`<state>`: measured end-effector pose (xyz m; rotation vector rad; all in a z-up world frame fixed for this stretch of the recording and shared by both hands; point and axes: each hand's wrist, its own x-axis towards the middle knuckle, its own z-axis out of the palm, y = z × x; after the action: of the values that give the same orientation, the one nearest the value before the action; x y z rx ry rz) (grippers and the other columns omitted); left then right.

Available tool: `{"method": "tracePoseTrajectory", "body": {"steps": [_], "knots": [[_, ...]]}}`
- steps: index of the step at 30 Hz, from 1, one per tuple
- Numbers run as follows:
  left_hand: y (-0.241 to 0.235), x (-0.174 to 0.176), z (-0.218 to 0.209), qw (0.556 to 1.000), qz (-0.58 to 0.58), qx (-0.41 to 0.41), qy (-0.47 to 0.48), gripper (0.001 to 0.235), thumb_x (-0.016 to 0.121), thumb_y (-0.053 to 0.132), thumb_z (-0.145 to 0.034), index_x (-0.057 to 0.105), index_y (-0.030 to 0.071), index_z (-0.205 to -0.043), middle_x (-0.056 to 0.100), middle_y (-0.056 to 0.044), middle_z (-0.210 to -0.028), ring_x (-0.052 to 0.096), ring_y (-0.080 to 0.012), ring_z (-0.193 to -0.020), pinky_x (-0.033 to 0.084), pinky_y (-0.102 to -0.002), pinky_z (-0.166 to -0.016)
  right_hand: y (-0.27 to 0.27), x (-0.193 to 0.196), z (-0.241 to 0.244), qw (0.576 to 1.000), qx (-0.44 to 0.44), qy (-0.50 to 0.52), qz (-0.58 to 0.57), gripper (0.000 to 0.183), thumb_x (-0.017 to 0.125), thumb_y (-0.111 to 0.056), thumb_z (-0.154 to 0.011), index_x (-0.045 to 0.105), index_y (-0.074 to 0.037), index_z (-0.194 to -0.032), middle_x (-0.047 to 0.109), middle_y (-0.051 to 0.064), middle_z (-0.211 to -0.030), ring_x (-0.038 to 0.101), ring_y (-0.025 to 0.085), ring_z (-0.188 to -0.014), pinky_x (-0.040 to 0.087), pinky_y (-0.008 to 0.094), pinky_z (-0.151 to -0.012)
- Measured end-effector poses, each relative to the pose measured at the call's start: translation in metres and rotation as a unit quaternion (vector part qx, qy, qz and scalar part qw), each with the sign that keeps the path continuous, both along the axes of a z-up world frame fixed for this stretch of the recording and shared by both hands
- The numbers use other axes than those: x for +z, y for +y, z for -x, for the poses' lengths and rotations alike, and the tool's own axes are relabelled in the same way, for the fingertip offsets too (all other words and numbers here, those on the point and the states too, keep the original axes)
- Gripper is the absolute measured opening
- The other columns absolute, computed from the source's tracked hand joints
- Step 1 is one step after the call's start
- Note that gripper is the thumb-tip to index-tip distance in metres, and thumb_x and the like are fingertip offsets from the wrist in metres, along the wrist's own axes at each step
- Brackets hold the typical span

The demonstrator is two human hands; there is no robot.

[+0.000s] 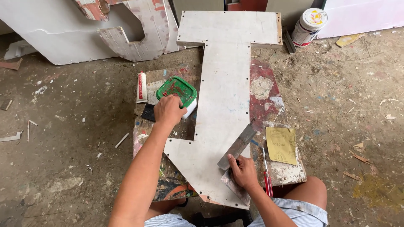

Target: Applying and smoothing filler on the edges of a large white letter-shaped object using putty knives.

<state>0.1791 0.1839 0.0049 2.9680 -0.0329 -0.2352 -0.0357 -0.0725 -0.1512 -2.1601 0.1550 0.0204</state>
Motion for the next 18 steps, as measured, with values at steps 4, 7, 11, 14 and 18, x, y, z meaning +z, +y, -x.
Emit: {"method": "tracePoseTrajectory", "body": {"steps": [4, 7, 11, 14, 18], "knots": [[0.004, 0.026, 0.003, 1.0, 0.018, -0.003, 0.009, 0.027, 0.078, 0.037, -0.089, 0.076, 0.013, -0.102, 0.072, -0.009, -0.109, 0.065, -0.0324, -0.101, 0.056, -0.051, -0.07, 0.0, -0.002, 0.002, 1.0, 0.003, -0.008, 0.009, 0.064, 0.048, -0.061, -0.098, 0.036, -0.018, -0.052, 0.033, -0.003, -0.046, 0.026, 0.012, -0.043, 0.021, 0.033, -0.044], [0.019, 0.045, 0.009, 0.999, 0.05, 0.019, -0.006, 0.03, 0.079, 0.041, -0.091, 0.072, 0.017, -0.108, 0.07, -0.004, -0.104, 0.067, -0.0225, -0.085, 0.057, -0.037, -0.065, 0.0, 0.002, 0.003, 1.0, 0.005, 0.009, -0.001, 0.064, 0.048, -0.063, -0.096, 0.039, -0.017, -0.052, 0.036, -0.002, -0.047, 0.028, 0.012, -0.044, 0.023, 0.033, -0.044], [0.062, 0.051, 0.039, 0.972, 0.148, 0.068, -0.17, 0.02, 0.08, 0.036, -0.086, 0.074, 0.02, -0.095, 0.067, 0.003, -0.088, 0.059, -0.0169, -0.074, 0.046, -0.038, -0.056, 0.001, 0.003, 0.003, 1.0, 0.009, -0.016, 0.007, 0.064, 0.05, -0.058, -0.098, 0.033, -0.016, -0.052, 0.033, -0.001, -0.047, 0.027, 0.013, -0.044, 0.021, 0.035, -0.045], [0.094, 0.021, 0.077, 0.963, 0.157, 0.087, -0.199, 0.017, 0.079, 0.032, -0.089, 0.069, 0.018, -0.092, 0.061, 0.003, -0.086, 0.053, -0.0147, -0.073, 0.045, -0.035, -0.064, -0.001, 0.0, 0.002, 1.0, 0.009, -0.015, 0.016, 0.065, 0.049, -0.059, -0.098, 0.033, -0.016, -0.052, 0.033, -0.001, -0.047, 0.027, 0.013, -0.044, 0.021, 0.035, -0.044], [0.136, -0.058, 0.121, 0.976, 0.021, 0.052, -0.209, 0.018, 0.076, 0.039, -0.089, 0.071, 0.024, -0.098, 0.063, 0.006, -0.09, 0.055, -0.0134, -0.078, 0.047, -0.028, -0.062, -0.001, -0.003, 0.003, 1.0, 0.008, -0.002, 0.027, 0.065, 0.048, -0.061, -0.097, 0.034, -0.016, -0.052, 0.036, -0.001, -0.047, 0.028, 0.014, -0.044, 0.022, 0.035, -0.043]]}}
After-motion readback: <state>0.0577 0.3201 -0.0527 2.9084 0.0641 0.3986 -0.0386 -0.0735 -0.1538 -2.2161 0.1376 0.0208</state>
